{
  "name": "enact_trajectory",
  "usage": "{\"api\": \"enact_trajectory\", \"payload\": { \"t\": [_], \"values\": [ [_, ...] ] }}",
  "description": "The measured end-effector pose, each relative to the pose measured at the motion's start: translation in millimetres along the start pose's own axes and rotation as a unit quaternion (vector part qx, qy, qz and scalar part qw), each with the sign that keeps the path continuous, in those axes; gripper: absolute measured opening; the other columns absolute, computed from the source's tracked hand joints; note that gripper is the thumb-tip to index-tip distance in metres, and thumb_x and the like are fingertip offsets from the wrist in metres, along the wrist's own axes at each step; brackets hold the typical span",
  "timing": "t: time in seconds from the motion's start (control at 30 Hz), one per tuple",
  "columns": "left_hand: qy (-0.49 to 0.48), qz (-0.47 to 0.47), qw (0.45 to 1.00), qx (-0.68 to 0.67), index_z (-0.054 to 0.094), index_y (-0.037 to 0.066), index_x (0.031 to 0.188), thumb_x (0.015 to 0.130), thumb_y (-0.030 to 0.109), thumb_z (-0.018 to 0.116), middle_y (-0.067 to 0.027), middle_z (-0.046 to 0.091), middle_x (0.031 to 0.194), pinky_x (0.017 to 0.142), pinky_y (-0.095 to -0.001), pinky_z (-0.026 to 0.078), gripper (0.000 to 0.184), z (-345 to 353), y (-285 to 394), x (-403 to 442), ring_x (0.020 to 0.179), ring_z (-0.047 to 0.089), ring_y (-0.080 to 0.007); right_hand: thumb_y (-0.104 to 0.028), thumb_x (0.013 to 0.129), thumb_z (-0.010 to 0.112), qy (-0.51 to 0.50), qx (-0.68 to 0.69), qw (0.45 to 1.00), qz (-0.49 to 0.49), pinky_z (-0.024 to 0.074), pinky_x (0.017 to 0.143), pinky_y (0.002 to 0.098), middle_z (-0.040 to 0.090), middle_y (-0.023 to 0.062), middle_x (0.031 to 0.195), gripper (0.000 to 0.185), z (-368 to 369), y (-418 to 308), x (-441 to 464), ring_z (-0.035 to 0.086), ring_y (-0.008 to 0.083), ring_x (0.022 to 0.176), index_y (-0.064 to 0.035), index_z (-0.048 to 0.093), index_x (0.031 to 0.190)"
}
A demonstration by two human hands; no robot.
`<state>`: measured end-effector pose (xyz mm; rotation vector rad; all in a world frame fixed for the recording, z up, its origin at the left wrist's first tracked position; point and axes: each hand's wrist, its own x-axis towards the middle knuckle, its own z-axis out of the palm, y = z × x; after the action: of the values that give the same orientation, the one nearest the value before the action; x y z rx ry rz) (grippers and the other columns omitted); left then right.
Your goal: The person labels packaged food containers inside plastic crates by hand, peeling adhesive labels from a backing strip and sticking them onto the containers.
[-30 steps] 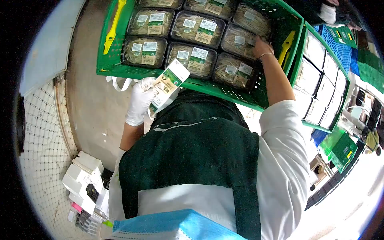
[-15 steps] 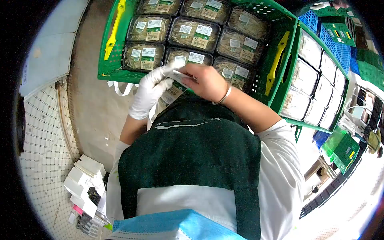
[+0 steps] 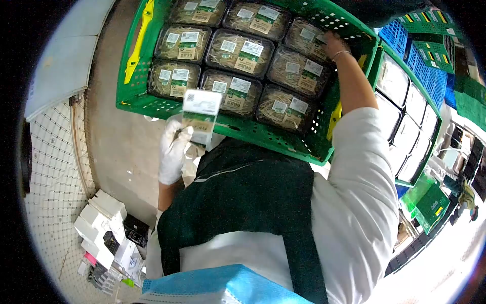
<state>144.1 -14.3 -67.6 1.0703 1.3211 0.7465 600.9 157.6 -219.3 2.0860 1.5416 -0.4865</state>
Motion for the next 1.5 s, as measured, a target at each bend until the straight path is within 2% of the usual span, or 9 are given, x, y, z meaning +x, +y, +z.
{"api": "enact_trajectory", "payload": {
  "t": [0.07,0.23,0.4,0.6,0.7,0.8,0.93,1.27,1.5],
  "values": [
    [0.002,-0.023,1.000,-0.006,0.050,0.002,0.079,0.077,0.003,0.054,-0.0019,0.050,0.080,0.063,-0.0196,0.038,0.005,-3,-7,-12,0.068,0.044,-0.0066,-0.024,0.080,0.045,0.116,0.005,0.993,-0.007,0.0429,0.078,0.0440,0.039,0.0200,0.120,0.049,14,-2,1,0.048,0.0366,0.099,-0.0132,0.029,0.124],
    [0.025,-0.083,0.971,-0.222,0.051,0.000,0.092,0.073,-0.010,0.049,-0.0083,0.055,0.094,0.072,-0.0250,0.043,0.022,9,-16,-32,0.083,0.053,-0.0122,-0.040,0.077,0.049,0.097,-0.019,0.995,0.027,0.0329,0.090,0.0460,0.029,0.0132,0.128,0.055,-7,-22,-47,0.026,0.0329,0.118,-0.0174,0.032,0.124],
    [0.017,-0.066,0.968,-0.241,0.049,-0.001,0.103,0.072,-0.010,0.051,-0.0075,0.055,0.098,0.077,-0.0250,0.043,0.032,28,-15,-51,0.087,0.052,-0.0122,-0.014,0.081,0.042,0.013,0.062,0.997,0.052,0.0427,0.082,0.0374,0.033,0.0128,0.124,0.036,0,-39,-101,0.045,0.0279,0.106,-0.0086,0.039,0.116],
    [0.070,0.035,0.974,-0.211,0.053,0.001,0.096,0.074,-0.006,0.054,-0.0050,0.057,0.090,0.072,-0.0228,0.043,0.023,50,-33,-97,0.078,0.052,-0.0094,-0.021,0.082,0.046,-0.031,-0.183,0.978,-0.097,0.0433,0.082,0.0395,0.036,0.0154,0.124,0.028,9,-69,-168,0.043,0.0300,0.108,-0.0057,0.050,0.104],
    [0.094,0.063,0.972,-0.204,0.053,0.002,0.093,0.076,-0.003,0.054,-0.0027,0.056,0.085,0.069,-0.0211,0.042,0.018,75,-28,-131,0.074,0.050,-0.0077,-0.032,0.079,0.053,-0.018,0.073,0.965,-0.250,0.0441,0.080,0.0356,0.047,0.0149,0.112,0.035,-10,-70,-203,0.049,0.0272,0.099,-0.0062,0.053,0.103],
    [0.104,0.107,0.980,-0.133,0.051,0.003,0.086,0.077,-0.001,0.053,0.0003,0.051,0.076,0.064,-0.0195,0.040,0.010,107,-39,-163,0.069,0.046,-0.0050,-0.024,0.075,0.062,-0.038,0.495,0.752,-0.434,0.0451,0.069,0.0263,0.058,0.0068,0.085,0.033,4,-71,-345,0.055,0.0143,0.076,-0.0015,0.053,0.097],
    [0.056,0.127,0.990,-0.025,0.047,0.004,0.075,0.076,0.004,0.057,0.0015,0.046,0.067,0.058,-0.0206,0.040,0.011,137,-48,-216,0.062,0.044,-0.0049,-0.011,0.073,0.060,0.036,0.455,0.712,-0.534,0.0445,0.061,0.0310,0.056,0.0116,0.077,0.018,55,-55,-434,0.056,0.0256,0.068,-0.0032,0.055,0.088],
    [0.027,0.038,0.990,-0.130,0.053,0.001,0.073,0.075,0.004,0.060,0.0019,0.053,0.071,0.059,-0.0189,0.040,0.008,223,-53,-262,0.065,0.048,-0.0048,-0.010,0.066,0.066,0.165,0.455,0.736,-0.473,0.0460,0.056,0.0281,0.059,0.0084,0.067,0.010,96,38,-486,0.057,0.0202,0.061,-0.0050,0.060,0.072],
    [-0.054,-0.006,0.987,-0.152,0.055,-0.003,0.088,0.076,-0.001,0.051,-0.0053,0.059,0.080,0.061,-0.0213,0.044,0.014,282,-58,-244,0.067,0.054,-0.0091,-0.023,0.070,0.060,0.306,0.247,0.880,-0.266,0.0454,0.064,0.0378,0.057,0.0153,0.081,0.028,55,240,-357,0.056,0.0310,0.074,-0.0052,0.052,0.090]
  ]
}}
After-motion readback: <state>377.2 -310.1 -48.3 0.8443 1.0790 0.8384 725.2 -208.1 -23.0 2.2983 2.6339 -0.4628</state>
